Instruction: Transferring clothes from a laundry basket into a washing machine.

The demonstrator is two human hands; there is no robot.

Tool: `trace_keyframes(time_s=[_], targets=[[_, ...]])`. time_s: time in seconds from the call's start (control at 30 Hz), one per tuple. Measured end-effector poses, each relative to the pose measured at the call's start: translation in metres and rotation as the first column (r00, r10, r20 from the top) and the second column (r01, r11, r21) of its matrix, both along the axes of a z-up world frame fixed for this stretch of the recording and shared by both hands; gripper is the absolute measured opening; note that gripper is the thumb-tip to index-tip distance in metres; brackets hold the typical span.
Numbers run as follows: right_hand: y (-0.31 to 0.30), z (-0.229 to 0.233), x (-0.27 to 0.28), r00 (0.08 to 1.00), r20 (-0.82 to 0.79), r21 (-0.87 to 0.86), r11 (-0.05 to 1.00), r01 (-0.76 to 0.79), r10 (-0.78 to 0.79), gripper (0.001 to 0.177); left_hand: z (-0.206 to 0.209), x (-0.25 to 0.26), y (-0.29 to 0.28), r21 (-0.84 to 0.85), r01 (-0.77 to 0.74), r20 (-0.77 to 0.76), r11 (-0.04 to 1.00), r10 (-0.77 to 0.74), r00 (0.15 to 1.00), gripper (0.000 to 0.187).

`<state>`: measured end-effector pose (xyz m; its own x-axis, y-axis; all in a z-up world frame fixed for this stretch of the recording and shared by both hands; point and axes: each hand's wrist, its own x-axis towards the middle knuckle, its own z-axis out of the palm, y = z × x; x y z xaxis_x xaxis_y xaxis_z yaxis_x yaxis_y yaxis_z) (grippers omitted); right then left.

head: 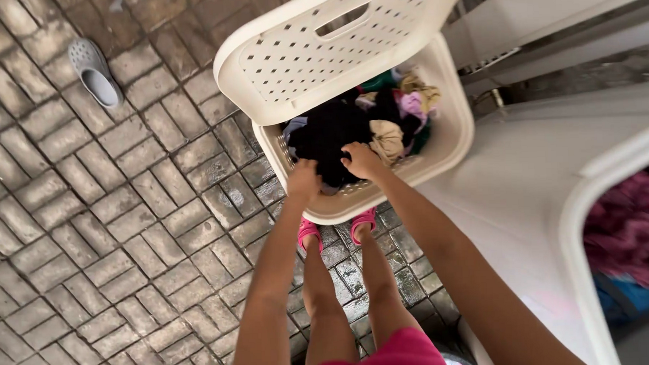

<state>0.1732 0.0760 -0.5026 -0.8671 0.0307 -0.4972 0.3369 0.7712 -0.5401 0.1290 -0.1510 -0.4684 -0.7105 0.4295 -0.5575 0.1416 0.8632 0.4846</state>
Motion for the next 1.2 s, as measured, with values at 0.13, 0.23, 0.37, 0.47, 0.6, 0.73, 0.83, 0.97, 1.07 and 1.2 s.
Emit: trace_keyframes(time_s=[0.13,0.23,0.37,0.47,0.6,0.73,0.83,0.97,1.07,1.2], targets=[[-0.02,-0.034,-0.002,0.998,0.034,0.117,0.991,-0.06,0.056,0.068,-0.034,0.012,0.036,-0.05,0.003,0.036,0.999,-0.001,0.999,0.069],[-0.026,-0.003,-0.009,0.971,0.217,0.227,0.962,-0.15,0.1,0.085,-0.041,0.008,0.047,-0.128,-0.016,0.085,0.992,0.027,0.996,0.085],[-0.019,-0.014,0.012,0.904,0.405,0.284,0.921,-0.267,0.137,0.079,-0.098,0.012,0.037,-0.193,0.046,0.261,0.98,0.006,0.965,0.073],[-0.011,-0.058,0.03,0.89,0.412,0.289,0.898,-0.331,0.196,0.047,-0.134,0.017,0.016,-0.236,0.205,0.186,0.95,-0.163,0.969,0.046],[-0.004,-0.02,0.008,0.969,0.19,0.147,0.971,-0.187,0.158,0.051,-0.014,-0.006,0.013,-0.19,0.25,0.089,0.949,-0.237,0.967,0.055],[-0.016,0.134,-0.054,0.99,0.002,0.027,0.989,-0.143,0.143,0.053,0.056,-0.035,0.023,-0.081,0.159,0.035,0.984,-0.156,0.987,0.089],[-0.019,0.225,-0.073,0.986,-0.07,0.057,0.987,-0.151,0.154,0.054,0.111,-0.064,0.04,0.023,0.13,-0.033,0.991,-0.129,0.991,0.078],[-0.013,0.339,-0.069,0.956,-0.263,0.087,0.99,-0.109,0.128,0.055,0.136,-0.107,0.067,0.249,0.169,-0.109,0.954,-0.145,0.983,0.051],[0.008,0.41,-0.049,0.904,-0.425,-0.045,0.999,0.031,-0.047,0.056,0.206,-0.125,0.109,0.425,0.231,-0.157,0.875,-0.18,0.971,0.04],[0.045,0.482,-0.017,0.834,-0.239,-0.353,0.844,0.403,-0.498,0.088,0.332,-0.12,0.161,0.455,0.279,-0.21,0.846,-0.202,0.957,0.042]])
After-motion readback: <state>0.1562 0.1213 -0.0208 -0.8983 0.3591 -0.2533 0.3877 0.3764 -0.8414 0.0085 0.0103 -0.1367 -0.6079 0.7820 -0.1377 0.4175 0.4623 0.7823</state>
